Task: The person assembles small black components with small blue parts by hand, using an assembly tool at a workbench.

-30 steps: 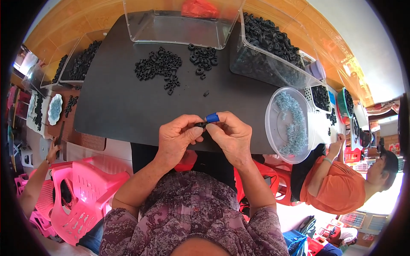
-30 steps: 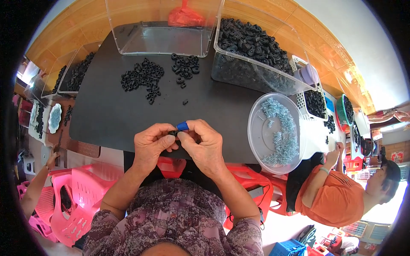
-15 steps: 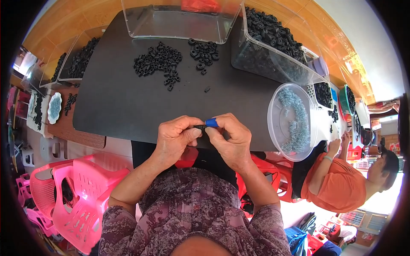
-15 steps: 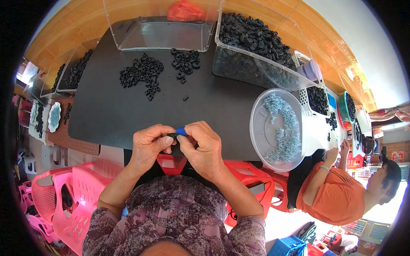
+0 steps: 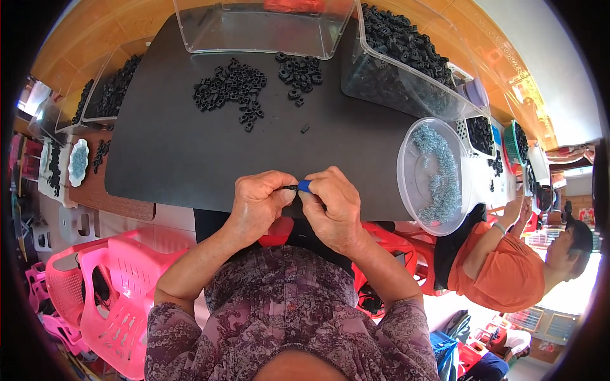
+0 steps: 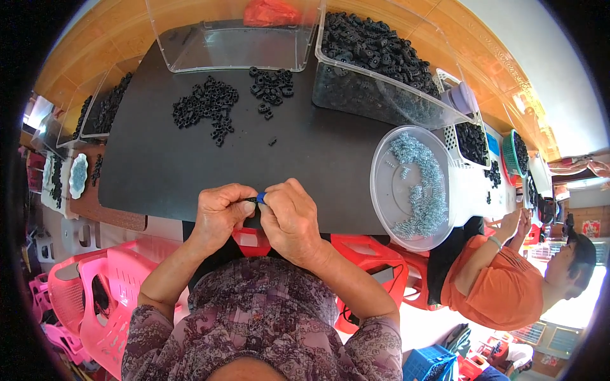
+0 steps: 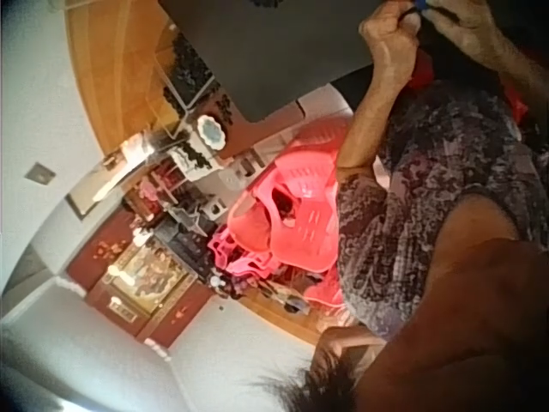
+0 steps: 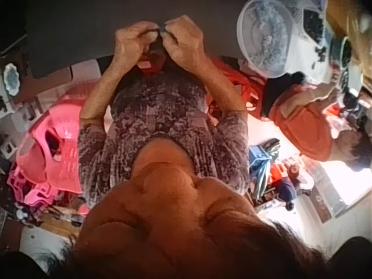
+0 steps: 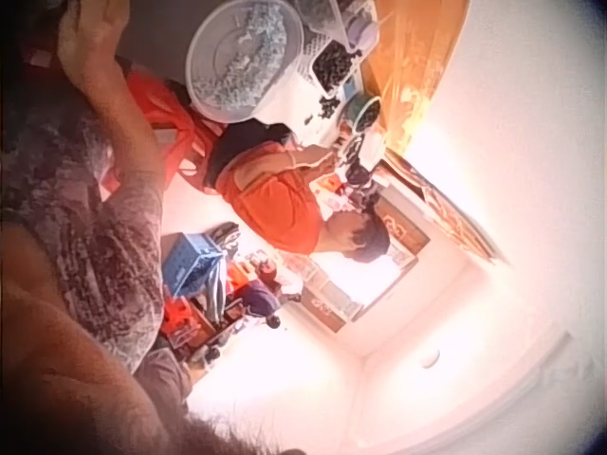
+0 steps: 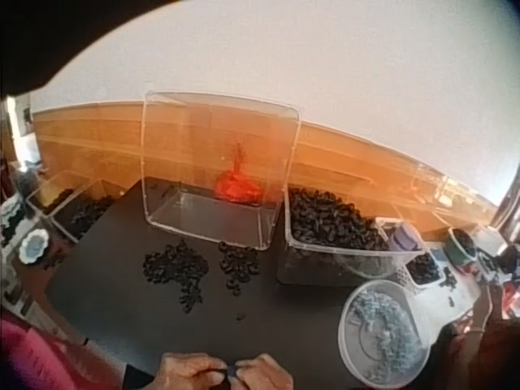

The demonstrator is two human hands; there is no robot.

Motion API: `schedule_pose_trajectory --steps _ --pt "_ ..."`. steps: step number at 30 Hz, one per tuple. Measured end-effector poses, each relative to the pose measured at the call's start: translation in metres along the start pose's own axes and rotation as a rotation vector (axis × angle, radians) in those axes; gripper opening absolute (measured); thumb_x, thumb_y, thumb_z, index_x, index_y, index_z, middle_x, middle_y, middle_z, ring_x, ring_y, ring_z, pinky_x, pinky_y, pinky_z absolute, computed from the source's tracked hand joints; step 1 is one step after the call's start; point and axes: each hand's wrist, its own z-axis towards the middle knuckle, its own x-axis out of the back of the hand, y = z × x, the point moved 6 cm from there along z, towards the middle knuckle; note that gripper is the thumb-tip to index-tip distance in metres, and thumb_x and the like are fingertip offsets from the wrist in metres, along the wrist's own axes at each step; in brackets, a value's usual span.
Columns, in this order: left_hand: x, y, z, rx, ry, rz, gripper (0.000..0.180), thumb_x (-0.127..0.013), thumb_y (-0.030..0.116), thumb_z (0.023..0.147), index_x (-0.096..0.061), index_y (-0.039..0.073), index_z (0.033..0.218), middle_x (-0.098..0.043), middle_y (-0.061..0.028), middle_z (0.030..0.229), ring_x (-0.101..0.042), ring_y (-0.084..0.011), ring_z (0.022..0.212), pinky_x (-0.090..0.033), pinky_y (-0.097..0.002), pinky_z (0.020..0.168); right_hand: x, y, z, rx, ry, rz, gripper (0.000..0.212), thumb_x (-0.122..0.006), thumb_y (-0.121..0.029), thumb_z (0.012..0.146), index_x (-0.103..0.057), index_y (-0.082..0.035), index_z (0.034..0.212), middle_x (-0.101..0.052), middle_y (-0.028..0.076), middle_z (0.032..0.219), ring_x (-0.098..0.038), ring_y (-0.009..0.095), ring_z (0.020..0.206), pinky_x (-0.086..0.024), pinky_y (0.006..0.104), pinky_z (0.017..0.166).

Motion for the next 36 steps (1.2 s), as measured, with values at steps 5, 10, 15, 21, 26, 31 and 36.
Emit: schedule_pose_trajectory --steps 5,10,15,21,26,31,36 --pt "0.005 -0.013 0.006 0.204 -0.164 -0.144 0.012 -0.068 0.003 0.084 -0.067 -0.005 0.093 -0.060 -0.0020 0.072 -0.050 -0.0048 0.054 -0.040 -0.0197 0.047 0.004 0.004 0.000 -0.075 -0.088 0.103 0.021 -0.064 0.012 0.066 -0.051 -0.001 0.076 -0.057 0.011 0.072 -0.053 0.028 0.063 -0.043 0.0376 0.055" --pt "0.000 0.002 0.007 -0.002 -0.169 0.136 0.010 -0.065 -0.001 0.082 -0.068 -0.004 0.092 -0.059 -0.0014 0.069 -0.050 -0.0054 0.054 -0.040 -0.0206 0.047 0.002 0.012 0.002 -0.134 -0.203 0.144 0.017 -0.061 0.009 0.067 -0.050 -0.001 0.073 -0.051 0.011 0.066 -0.050 0.030 0.061 -0.040 0.0401 0.054" --pt "-0.005 0.004 0.005 0.042 -0.078 0.124 0.012 -0.062 -0.008 0.076 -0.065 -0.005 0.087 -0.058 -0.0039 0.066 -0.052 -0.0071 0.056 -0.042 -0.0241 0.049 0.000 0.014 0.002 -0.134 -0.197 0.101 0.015 -0.061 0.009 0.069 -0.052 -0.001 0.075 -0.054 0.009 0.069 -0.051 0.026 0.062 -0.041 0.0376 0.054" --pt "0.003 -0.006 0.004 0.137 0.000 -0.017 0.012 -0.061 -0.002 0.086 -0.066 -0.006 0.096 -0.061 -0.0038 0.073 -0.051 -0.0059 0.054 -0.042 -0.0205 0.047 -0.007 0.012 0.003 -0.172 -0.058 0.095 0.017 -0.062 0.009 0.069 -0.049 -0.002 0.074 -0.052 0.011 0.067 -0.051 0.030 0.062 -0.041 0.0405 0.055" --pt "0.017 -0.010 0.004 0.146 -0.036 -0.108 0.017 -0.065 0.007 0.089 -0.064 -0.005 0.101 -0.063 -0.0058 0.076 -0.051 -0.0063 0.054 -0.042 -0.0199 0.048 -0.008 0.010 0.004 -0.163 -0.034 0.122 0.015 -0.065 0.009 0.075 -0.060 0.001 0.086 -0.060 0.008 0.075 -0.055 0.021 0.065 -0.044 0.0319 0.058" --pt "0.018 -0.006 0.006 0.169 -0.047 -0.077 0.018 -0.066 0.012 0.090 -0.064 -0.002 0.101 -0.063 -0.0041 0.076 -0.051 -0.0057 0.055 -0.043 -0.0195 0.049 -0.008 0.016 -0.002 -0.286 -0.083 0.199 0.021 -0.062 0.007 0.083 -0.063 0.002 0.103 -0.065 0.009 0.084 -0.060 0.017 0.072 -0.048 0.0286 0.064" --pt "0.019 0.020 0.019 -0.077 -0.073 0.381 0.017 -0.068 0.011 0.086 -0.065 0.001 0.100 -0.060 -0.0057 0.078 -0.054 -0.0092 0.059 -0.044 -0.0224 0.051 -0.004 0.022 -0.007 -0.333 -0.017 0.182 0.022 -0.060 0.006 0.086 -0.060 0.003 0.108 -0.066 0.011 0.089 -0.063 0.016 0.079 -0.050 0.0268 0.069"
